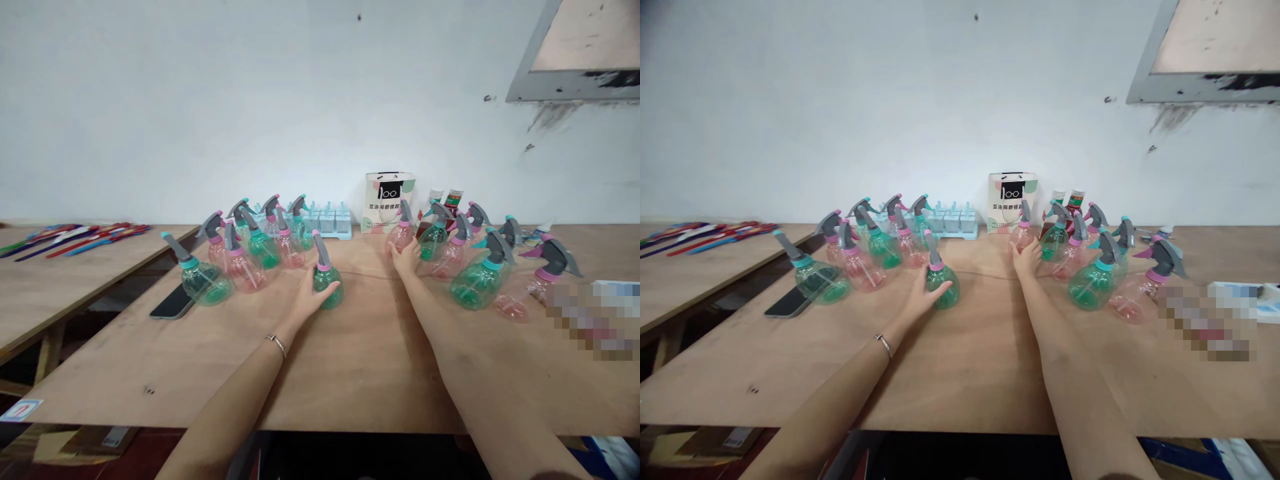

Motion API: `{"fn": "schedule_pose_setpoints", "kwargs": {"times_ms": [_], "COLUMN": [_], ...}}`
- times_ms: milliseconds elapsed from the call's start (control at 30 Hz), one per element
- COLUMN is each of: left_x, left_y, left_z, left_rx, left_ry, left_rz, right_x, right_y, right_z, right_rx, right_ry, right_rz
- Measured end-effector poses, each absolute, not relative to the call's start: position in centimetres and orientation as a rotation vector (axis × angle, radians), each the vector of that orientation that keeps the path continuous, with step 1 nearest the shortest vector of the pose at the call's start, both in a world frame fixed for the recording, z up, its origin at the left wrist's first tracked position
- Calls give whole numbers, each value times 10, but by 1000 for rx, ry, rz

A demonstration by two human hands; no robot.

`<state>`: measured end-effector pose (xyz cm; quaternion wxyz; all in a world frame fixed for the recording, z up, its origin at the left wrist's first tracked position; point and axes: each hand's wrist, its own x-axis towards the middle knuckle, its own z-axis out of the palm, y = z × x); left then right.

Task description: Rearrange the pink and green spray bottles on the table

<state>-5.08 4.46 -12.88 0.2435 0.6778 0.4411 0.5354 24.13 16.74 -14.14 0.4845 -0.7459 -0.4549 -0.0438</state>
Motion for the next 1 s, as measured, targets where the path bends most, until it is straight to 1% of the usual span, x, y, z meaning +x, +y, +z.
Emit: {"fn": "schedule_pose_setpoints", "kwargs": {"times_ms": [200, 300, 367, 433, 533, 633, 733, 800, 1000], "left_x": [-51, -49, -45, -39, -29, -16, -1, 9, 9], "left_y": [44, 44, 43, 40, 32, 19, 2, -9, -21], "left_z": [-128, -129, -129, -128, -127, -129, -133, -134, -124], "left_rx": [1856, 1842, 1823, 1817, 1911, 2081, 2269, 2369, 2534], "left_ry": [1196, 1181, 1182, 1207, 1232, 1295, 1442, 1444, 1050], "left_rz": [1464, 1477, 1488, 1492, 1487, 1423, 1305, 1264, 1127], "right_x": [245, 237, 227, 211, 181, 157, 151, 155, 172], "right_y": [168, 155, 143, 128, 98, 65, 42, 35, 29], "right_z": [-144, -142, -134, -121, -96, -72, -58, -54, -47], "right_rx": [-1676, -1478, -1289, -1063, -732, -586, -627, -668, -573], "right_ry": [-1033, -996, -1140, -1437, -1905, -2107, -2094, -1993, -1779], "right_rz": [-152, -250, -216, -44, 330, 550, 812, 979, 1500]}}
